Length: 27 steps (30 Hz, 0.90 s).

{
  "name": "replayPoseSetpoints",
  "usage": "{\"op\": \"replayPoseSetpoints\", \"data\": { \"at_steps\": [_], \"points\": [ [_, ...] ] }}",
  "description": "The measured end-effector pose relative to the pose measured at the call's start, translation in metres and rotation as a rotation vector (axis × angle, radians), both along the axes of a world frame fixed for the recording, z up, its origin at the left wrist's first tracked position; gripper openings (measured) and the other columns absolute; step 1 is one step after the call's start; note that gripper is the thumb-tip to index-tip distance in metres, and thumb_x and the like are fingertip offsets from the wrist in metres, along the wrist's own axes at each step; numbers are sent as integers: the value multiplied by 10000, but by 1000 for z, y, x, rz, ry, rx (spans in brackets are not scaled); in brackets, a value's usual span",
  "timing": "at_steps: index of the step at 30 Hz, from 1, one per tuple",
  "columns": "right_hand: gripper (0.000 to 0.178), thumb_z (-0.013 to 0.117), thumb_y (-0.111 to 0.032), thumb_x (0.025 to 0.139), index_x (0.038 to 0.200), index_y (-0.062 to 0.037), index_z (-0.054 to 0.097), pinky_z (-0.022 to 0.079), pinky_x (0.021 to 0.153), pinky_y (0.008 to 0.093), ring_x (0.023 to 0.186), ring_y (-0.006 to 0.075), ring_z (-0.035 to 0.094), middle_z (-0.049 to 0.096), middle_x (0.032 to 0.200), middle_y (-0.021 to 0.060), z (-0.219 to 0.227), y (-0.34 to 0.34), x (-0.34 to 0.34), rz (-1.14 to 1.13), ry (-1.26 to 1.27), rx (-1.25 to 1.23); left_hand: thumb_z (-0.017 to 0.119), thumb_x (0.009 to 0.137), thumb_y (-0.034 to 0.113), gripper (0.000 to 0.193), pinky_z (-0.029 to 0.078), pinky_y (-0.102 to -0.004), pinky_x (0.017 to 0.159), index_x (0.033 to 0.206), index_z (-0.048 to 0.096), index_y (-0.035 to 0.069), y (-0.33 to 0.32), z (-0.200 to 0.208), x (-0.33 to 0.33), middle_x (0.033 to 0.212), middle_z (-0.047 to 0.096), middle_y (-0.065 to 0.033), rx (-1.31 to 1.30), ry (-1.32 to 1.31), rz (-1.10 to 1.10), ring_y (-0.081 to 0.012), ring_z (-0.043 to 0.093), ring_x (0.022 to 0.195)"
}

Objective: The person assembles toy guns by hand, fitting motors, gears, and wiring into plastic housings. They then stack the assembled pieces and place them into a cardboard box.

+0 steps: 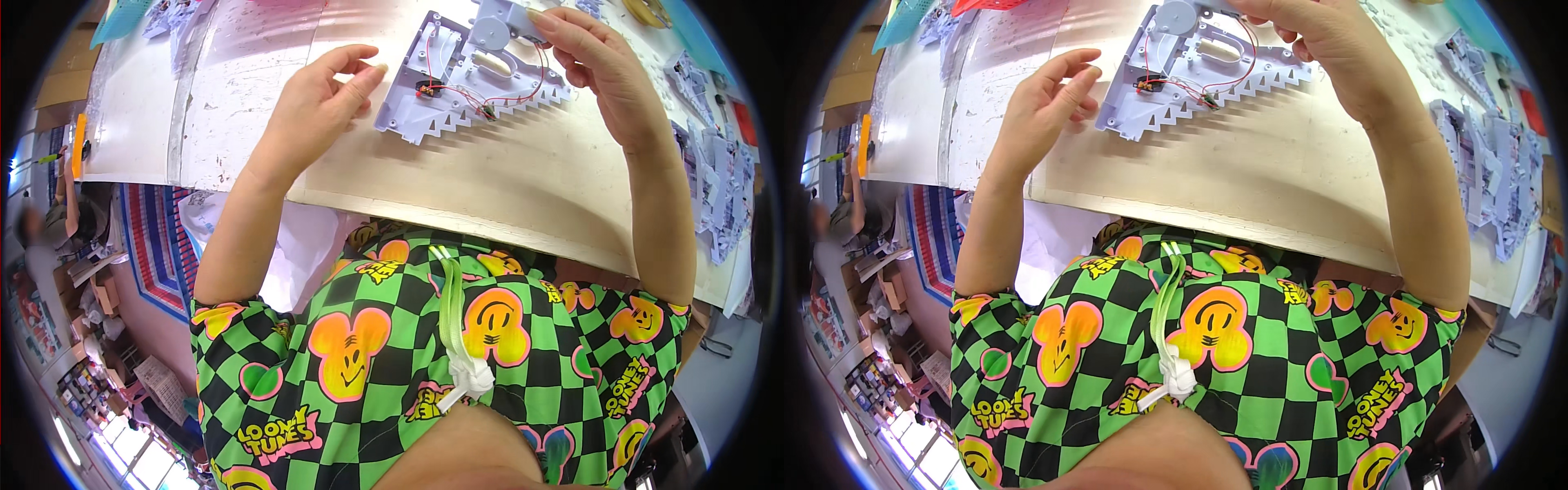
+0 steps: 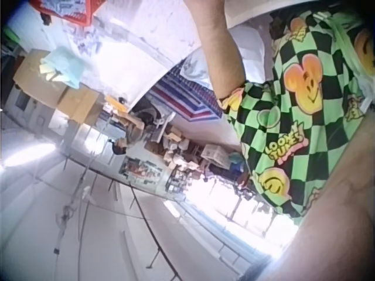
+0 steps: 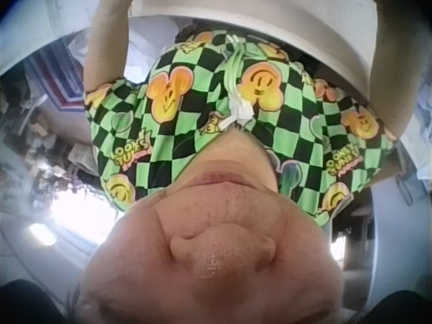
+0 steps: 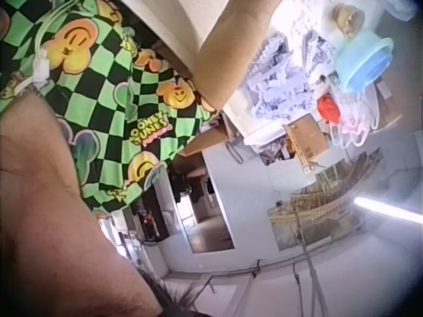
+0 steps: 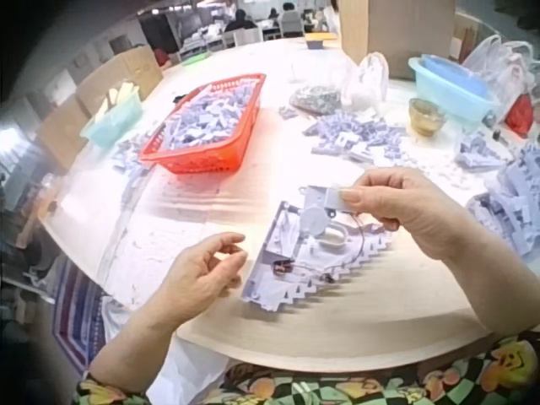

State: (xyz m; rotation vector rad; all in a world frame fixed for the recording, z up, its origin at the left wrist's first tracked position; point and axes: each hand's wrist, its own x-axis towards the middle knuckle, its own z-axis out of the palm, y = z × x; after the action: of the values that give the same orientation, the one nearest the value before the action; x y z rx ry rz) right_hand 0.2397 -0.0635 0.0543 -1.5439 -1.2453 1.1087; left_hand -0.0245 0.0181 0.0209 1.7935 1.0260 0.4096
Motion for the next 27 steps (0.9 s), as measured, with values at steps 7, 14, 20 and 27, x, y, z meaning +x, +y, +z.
{"op": "replayPoseSetpoints", "data": {
  "at_steps": [7,14,20,27],
  "points": [
    [299,587,-351,788,838,-60,628,338,677,207,736,44,449,541,738,-28,-23,-1,-1,-64,-181,-51,559,828,187,390,425,-196,492,1166,469,15,2,-3,22,748,542,-26,15,8,-85,-61,522,588],
    [406,523,-425,809,789,-38,642,422,677,297,710,180,545,570,783,48,-39,7,-9,-198,-643,102,570,815,175,450,427,-211,461,1202,419,1,3,-1,31,704,556,-52,-3,40,-164,-71,530,566],
    [269,542,-249,822,956,-18,575,385,677,252,768,167,513,559,860,67,-15,4,-17,-137,-758,239,564,816,257,506,426,-205,454,1216,396,-3,8,1,30,642,569,-70,-44,67,-124,-94,534,534],
    [153,584,-85,779,919,-22,586,365,611,235,712,130,475,550,813,36,-3,-2,-14,-128,-627,470,463,776,177,381,444,-372,532,1137,443,57,9,-12,22,595,560,-167,241,167,-177,-281,555,511]
  ]
}}
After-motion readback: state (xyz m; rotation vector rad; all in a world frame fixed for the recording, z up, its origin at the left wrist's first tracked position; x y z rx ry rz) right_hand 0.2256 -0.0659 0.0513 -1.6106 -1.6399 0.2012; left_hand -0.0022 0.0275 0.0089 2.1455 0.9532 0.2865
